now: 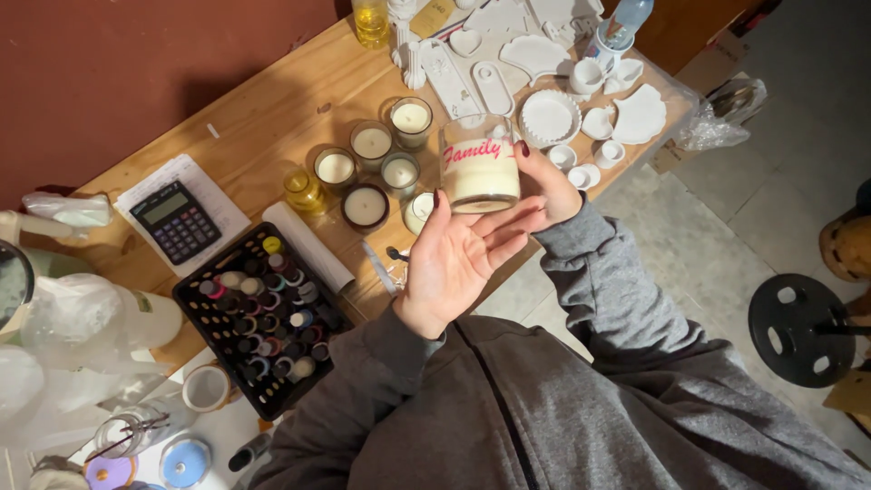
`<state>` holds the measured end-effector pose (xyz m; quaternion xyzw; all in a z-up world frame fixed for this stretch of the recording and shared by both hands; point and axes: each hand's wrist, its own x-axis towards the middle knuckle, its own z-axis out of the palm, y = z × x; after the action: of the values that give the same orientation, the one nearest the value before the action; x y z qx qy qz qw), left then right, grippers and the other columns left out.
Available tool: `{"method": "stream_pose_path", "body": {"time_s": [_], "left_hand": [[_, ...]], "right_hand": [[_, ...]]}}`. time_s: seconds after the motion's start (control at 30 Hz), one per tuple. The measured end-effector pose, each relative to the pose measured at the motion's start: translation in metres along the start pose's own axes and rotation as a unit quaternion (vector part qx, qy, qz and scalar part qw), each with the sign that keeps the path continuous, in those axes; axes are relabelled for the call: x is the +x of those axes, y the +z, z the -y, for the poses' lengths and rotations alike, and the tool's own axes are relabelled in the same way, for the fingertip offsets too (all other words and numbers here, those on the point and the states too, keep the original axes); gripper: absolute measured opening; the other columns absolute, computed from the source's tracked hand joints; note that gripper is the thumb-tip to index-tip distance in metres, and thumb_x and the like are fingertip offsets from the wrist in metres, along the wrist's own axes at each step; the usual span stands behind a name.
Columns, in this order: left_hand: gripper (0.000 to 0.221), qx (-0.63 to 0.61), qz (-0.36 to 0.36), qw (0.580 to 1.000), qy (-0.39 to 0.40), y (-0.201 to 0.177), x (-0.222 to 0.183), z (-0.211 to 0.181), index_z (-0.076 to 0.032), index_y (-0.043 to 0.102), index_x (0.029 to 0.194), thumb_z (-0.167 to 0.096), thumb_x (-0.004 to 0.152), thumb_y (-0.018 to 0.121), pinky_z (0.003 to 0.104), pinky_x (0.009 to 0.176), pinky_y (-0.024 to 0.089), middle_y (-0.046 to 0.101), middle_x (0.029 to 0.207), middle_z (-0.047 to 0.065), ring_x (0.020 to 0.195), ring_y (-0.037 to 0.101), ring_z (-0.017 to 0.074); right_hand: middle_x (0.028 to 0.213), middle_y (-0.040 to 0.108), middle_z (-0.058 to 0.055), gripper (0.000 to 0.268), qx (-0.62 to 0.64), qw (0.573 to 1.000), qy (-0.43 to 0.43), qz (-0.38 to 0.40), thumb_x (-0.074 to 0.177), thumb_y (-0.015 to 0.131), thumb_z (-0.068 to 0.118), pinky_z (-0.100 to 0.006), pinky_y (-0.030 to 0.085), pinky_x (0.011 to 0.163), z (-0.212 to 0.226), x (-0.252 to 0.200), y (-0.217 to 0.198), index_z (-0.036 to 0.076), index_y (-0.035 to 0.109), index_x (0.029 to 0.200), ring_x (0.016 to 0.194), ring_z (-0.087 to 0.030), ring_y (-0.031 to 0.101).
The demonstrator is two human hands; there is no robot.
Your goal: The recorder uses a wick trimmer to cut excess wick from several poured candles in glass jars on a studio workbench.
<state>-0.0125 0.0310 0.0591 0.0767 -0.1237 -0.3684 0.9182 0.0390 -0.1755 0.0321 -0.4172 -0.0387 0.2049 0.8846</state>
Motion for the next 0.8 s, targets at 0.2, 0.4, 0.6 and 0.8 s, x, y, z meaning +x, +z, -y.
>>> {"method": "stream_pose_path", "body": {"time_s": [0.2,0.4,0.6,0.8], "left_hand": [[0.086,0.006,-0.029,1.0,0.005,0.001,0.0,-0.001,0.015,0.031,0.155,-0.058,0.11,0.031,0.04,0.121,0.043,0.044,0.153,0.034,0.145,0.049,0.0375],[0.086,-0.052,0.006,0.999,-0.002,-0.013,-0.001,0.004,0.012,0.03,0.159,-0.06,0.112,0.033,0.042,0.12,0.044,0.047,0.153,0.035,0.142,0.052,0.0373],[0.081,-0.083,0.029,0.996,0.006,-0.02,-0.003,0.009,0.009,0.034,0.16,-0.058,0.115,0.035,0.045,0.118,0.047,0.052,0.151,0.031,0.136,0.057,0.0374],[0.077,-0.042,0.013,0.999,0.004,-0.019,-0.003,0.01,0.009,0.036,0.157,-0.055,0.114,0.036,0.043,0.117,0.047,0.053,0.148,0.029,0.136,0.058,0.0355]], "right_hand": [[0.138,0.062,-0.017,0.072,-0.102,0.993,-0.054,0.019,0.1,0.066,0.043,-0.039,0.048,0.111,0.007,-0.002,-0.001,-0.006,0.046,0.149,0.125,-0.025,0.062],[0.138,0.064,-0.012,0.084,-0.181,0.971,-0.114,0.105,0.09,0.086,0.046,-0.032,0.052,0.113,0.025,-0.007,0.034,-0.006,0.05,0.145,0.126,-0.019,0.065],[0.137,0.067,-0.011,0.093,-0.171,0.972,-0.126,0.103,0.081,0.091,0.048,-0.032,0.054,0.107,0.021,-0.013,0.028,-0.006,0.052,0.146,0.122,-0.018,0.067],[0.139,0.065,-0.012,0.091,-0.144,0.98,-0.096,0.1,0.084,0.091,0.038,-0.036,0.052,0.114,0.027,-0.019,0.035,-0.006,0.046,0.15,0.127,-0.02,0.065]]}}
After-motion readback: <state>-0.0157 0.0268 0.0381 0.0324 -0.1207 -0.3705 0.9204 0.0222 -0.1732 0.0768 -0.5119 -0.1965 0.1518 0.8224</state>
